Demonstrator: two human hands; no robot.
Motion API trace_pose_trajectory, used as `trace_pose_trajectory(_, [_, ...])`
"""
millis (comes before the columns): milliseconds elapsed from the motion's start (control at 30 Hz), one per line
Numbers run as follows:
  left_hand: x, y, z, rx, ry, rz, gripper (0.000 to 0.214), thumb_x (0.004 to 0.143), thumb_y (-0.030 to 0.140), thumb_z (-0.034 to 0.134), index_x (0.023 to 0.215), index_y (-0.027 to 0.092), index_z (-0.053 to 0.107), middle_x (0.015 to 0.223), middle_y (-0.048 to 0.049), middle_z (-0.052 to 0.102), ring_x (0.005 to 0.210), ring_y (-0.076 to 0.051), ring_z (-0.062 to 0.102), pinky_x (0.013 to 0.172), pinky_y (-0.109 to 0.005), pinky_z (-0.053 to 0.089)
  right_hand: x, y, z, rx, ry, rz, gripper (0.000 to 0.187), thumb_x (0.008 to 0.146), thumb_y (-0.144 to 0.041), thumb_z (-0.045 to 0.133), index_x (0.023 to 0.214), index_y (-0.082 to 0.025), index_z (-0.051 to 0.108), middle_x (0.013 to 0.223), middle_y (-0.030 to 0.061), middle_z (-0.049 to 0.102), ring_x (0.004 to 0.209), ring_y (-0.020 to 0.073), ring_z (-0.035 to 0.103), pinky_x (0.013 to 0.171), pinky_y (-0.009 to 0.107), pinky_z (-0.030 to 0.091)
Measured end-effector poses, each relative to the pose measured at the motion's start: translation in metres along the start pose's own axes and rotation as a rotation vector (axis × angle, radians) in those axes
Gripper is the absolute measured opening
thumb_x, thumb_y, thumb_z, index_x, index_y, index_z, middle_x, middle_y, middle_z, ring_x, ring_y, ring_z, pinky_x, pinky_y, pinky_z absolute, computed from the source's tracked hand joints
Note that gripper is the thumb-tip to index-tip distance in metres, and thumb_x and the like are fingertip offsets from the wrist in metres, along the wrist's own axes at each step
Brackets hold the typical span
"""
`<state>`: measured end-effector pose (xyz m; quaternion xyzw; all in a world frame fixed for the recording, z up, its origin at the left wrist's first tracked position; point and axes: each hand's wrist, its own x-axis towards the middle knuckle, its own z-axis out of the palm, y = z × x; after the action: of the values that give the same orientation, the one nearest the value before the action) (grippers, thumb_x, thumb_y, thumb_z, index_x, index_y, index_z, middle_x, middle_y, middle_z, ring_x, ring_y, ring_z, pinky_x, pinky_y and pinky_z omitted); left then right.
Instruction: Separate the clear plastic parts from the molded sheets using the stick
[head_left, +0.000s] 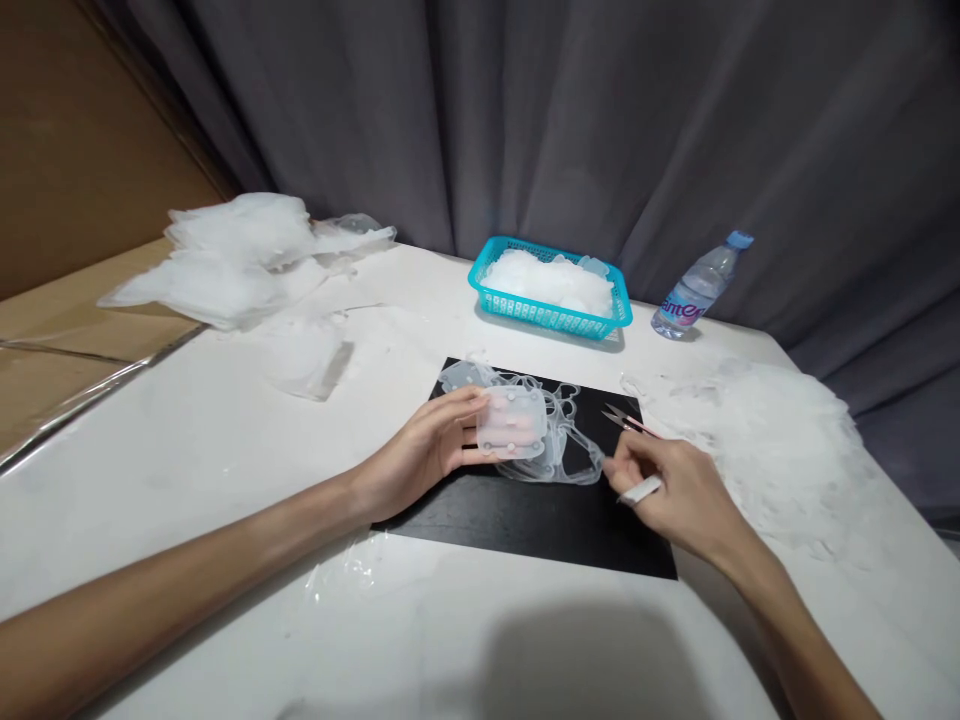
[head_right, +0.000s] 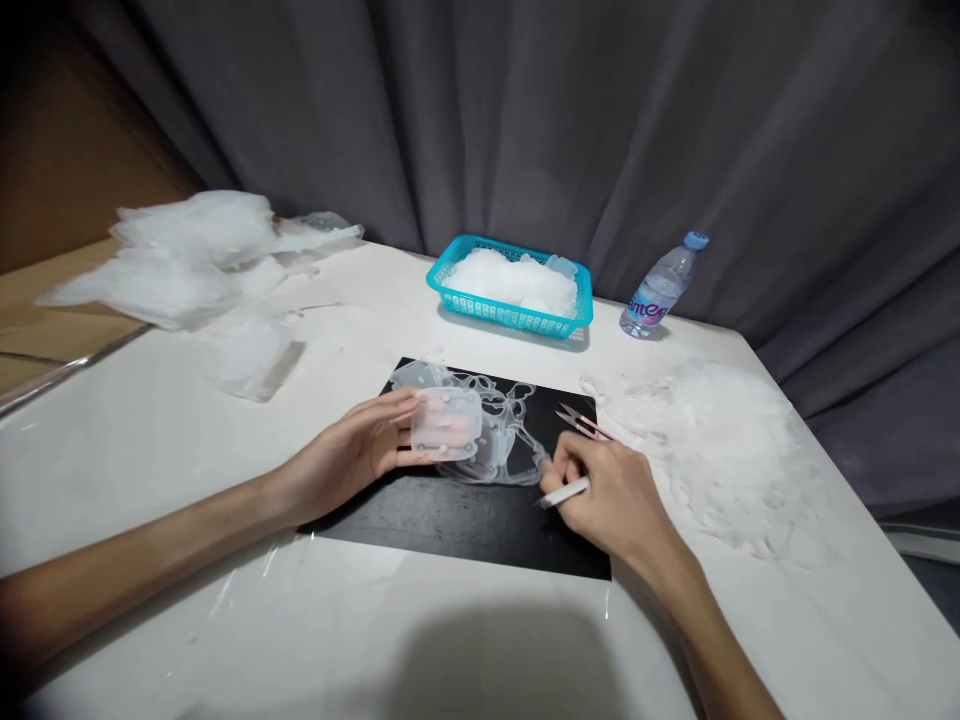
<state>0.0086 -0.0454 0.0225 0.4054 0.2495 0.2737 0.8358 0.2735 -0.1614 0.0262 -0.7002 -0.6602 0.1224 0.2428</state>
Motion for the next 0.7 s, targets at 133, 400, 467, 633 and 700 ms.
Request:
trace_pose_trajectory(133, [0.000, -0.001, 0.000, -0.020, -0.027, -0.001, 0.020, 0.102, 0.029, 0.061, 0.113, 0.014, 0.070, 0.129, -0.0170, 0.075, 0.125, -0.035, 0.069, 0.110, -0.052, 0.054, 0.003, 0.000, 0.016, 0.017, 0.280, -0.056, 0.029, 0.097, -0.044, 0.065, 0.078, -0.023, 0.058, 0.059, -0.0045, 0.054, 0.054, 0.0145, 0.054, 0.059, 0.028, 0.041])
trace_pose_trajectory(400, [-0.001, -0.003, 0.002, -0.015, -0.026, -0.005, 0.018, 0.102, 0.028, 0.061, 0.112, 0.015, 0.070, 0.130, -0.0159, 0.075, 0.127, -0.033, 0.069, 0.111, -0.051, 0.053, 0.002, -0.009, 0.035, -0.095, 0.010, -0.433, 0.020, 0.105, -0.033, 0.059, 0.118, -0.024, 0.071, 0.105, 0.0088, 0.070, 0.097, 0.0250, 0.064, 0.082, 0.037, 0.050])
trace_pose_trajectory(467, [-0.001, -0.004, 0.002, -0.037, -0.026, -0.007, 0.021, 0.102, 0.030, 0.059, 0.112, 0.014, 0.069, 0.125, -0.0174, 0.077, 0.126, -0.034, 0.069, 0.111, -0.052, 0.052, 0.002, -0.007, 0.034, -0.083, -0.013, -0.446, 0.017, 0.105, -0.029, 0.058, 0.112, -0.023, 0.072, 0.096, 0.0072, 0.072, 0.091, 0.0243, 0.063, 0.079, 0.037, 0.049])
trace_pose_trajectory(633, [-0.002, -0.005, 0.001, -0.097, -0.042, -0.031, 0.031, 0.104, 0.043, 0.055, 0.110, 0.014, 0.065, 0.115, -0.0196, 0.079, 0.119, -0.034, 0.073, 0.110, -0.052, 0.051, 0.003, -0.005, 0.030, -0.053, 0.003, -0.426, 0.010, 0.103, -0.028, 0.062, 0.104, -0.022, 0.071, 0.082, 0.0030, 0.069, 0.081, 0.0215, 0.061, 0.073, 0.034, 0.044])
trace_pose_trajectory(700, [-0.002, -0.007, 0.000, -0.106, -0.037, -0.047, 0.038, 0.103, 0.050, 0.054, 0.111, 0.014, 0.064, 0.114, -0.0203, 0.079, 0.116, -0.034, 0.074, 0.108, -0.051, 0.052, 0.002, -0.006, 0.031, -0.065, 0.031, -0.403, 0.011, 0.101, -0.032, 0.067, 0.098, -0.021, 0.069, 0.081, 0.0020, 0.067, 0.079, 0.0208, 0.061, 0.072, 0.034, 0.042])
